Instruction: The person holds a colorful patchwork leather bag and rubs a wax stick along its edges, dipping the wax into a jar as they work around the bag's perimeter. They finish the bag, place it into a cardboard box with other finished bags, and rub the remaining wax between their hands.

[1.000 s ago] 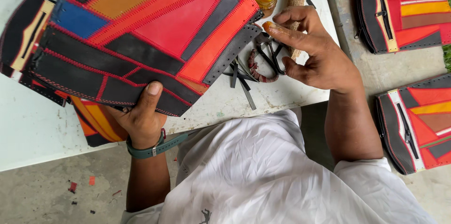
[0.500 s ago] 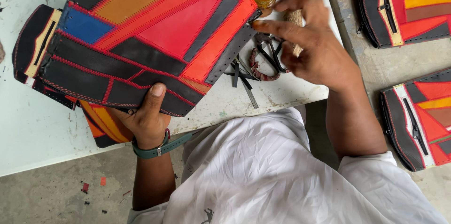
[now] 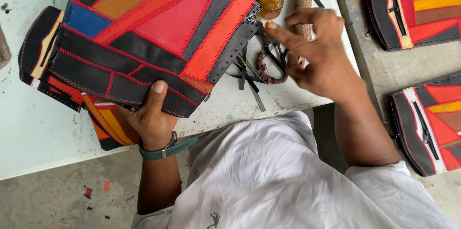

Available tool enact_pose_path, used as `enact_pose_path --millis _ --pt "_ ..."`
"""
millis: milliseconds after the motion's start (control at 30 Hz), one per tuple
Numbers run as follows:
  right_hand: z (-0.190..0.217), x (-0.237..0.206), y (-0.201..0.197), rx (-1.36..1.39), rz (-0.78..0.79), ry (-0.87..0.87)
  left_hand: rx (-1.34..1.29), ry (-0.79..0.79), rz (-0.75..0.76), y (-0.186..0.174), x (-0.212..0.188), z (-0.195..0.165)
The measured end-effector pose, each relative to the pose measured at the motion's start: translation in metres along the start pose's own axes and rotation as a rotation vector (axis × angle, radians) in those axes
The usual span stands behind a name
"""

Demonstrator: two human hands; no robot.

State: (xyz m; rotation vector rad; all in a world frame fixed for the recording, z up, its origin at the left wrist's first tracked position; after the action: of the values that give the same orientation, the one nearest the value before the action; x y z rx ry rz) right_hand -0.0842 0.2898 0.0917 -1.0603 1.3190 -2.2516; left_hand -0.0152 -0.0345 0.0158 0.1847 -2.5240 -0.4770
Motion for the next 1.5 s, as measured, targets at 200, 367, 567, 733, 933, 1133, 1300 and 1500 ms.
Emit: enact_pose_path --millis 200,367,567,733,933,1133,1300,1500 --pt "0.003 -0.007 0.021 -0.123 0.020 -0.014 -0.065 -0.051 -0.032 0.010 0.003 -0.001" --pt "0.006 -0.008 0.022 0.075 -0.051 0.001 -0.113 -0.037 -0.061 0.016 0.004 0.003" --pt "0.028 0.004 0.033 -0.117 0.036 -0.096 -0.106 -0.024 -0.044 0.023 0.006 0.005" --pt "0.019 0.001 0.019 -0.128 -0.048 0.018 -0.126 -0.038 -0.074 0.020 0.003 0.008" --pt "0.020 0.001 0.018 -0.018 -0.041 -0.039 -0.218 -0.050 -0.081 0.019 0.007 0.005" --pt "-0.099 0.035 0.033 -0.270 0.135 0.138 -0.403 -0.180 -0.023 0.030 0.010 0.001" --pt "-0.160 0.072 0.103 -0.249 0.435 0.228 -0.126 -0.100 -0.038 0.030 0.006 0.022" --pt "-0.169 0.087 0.119 -0.259 0.451 0.293 -0.232 -0.061 -0.006 0.015 0.006 0.032"
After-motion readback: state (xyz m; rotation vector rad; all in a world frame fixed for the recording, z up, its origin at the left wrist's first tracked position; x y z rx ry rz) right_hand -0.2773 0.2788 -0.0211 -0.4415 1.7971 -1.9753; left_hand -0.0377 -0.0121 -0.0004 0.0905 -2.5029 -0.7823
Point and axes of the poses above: each hand's wrist, its own x-axis towards the middle knuckle, its own y-axis out of the palm, z = x × y, the point moved 4 cm from there along x, towards the middle knuckle, and after that the axes turned 8 degrees about z, right-handed, at the moved point
